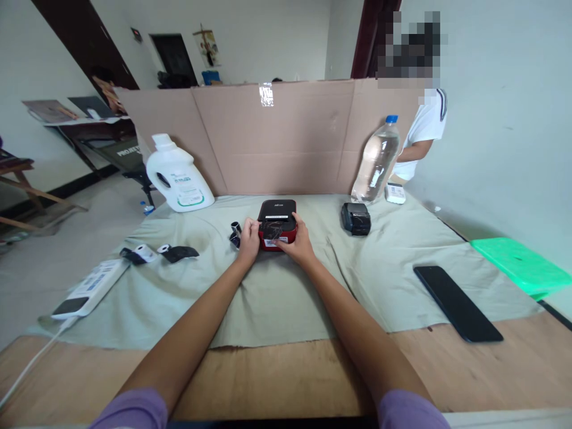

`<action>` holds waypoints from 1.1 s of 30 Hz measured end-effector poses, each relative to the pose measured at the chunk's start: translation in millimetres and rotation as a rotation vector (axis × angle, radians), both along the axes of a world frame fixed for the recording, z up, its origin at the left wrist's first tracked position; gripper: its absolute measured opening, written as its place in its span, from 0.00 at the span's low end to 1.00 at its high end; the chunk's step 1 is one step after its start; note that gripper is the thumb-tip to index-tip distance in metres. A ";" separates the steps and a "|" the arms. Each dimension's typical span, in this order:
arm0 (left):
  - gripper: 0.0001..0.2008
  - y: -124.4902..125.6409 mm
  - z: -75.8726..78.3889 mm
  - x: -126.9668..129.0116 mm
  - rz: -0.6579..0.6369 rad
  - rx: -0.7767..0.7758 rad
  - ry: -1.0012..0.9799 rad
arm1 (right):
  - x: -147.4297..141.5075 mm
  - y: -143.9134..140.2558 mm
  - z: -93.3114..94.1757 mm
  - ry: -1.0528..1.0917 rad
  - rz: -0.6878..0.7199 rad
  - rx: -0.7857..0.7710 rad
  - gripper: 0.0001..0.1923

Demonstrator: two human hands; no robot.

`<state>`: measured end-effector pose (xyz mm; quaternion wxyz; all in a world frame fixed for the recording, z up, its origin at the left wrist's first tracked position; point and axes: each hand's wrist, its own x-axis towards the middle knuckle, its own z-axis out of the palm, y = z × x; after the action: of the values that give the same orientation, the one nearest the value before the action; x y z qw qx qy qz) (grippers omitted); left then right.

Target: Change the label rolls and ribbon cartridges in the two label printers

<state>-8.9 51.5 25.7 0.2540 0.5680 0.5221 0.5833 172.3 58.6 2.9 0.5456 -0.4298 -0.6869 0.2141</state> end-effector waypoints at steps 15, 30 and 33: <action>0.19 16.6 -5.4 1.8 0.051 0.095 0.013 | 0.0 2.1 -4.3 0.026 0.019 -0.010 0.59; 0.17 1.0 -8.8 13.6 0.148 0.127 0.014 | 1.2 6.6 -9.4 0.019 0.020 0.018 0.61; 0.16 -0.4 -9.2 13.2 0.112 0.141 0.015 | 1.3 5.1 -8.3 0.030 0.024 -0.008 0.62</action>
<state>4.2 51.1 16.4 0.1764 0.5586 0.5127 0.6276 173.5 63.8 -5.4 0.5516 -0.4203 -0.6828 0.2300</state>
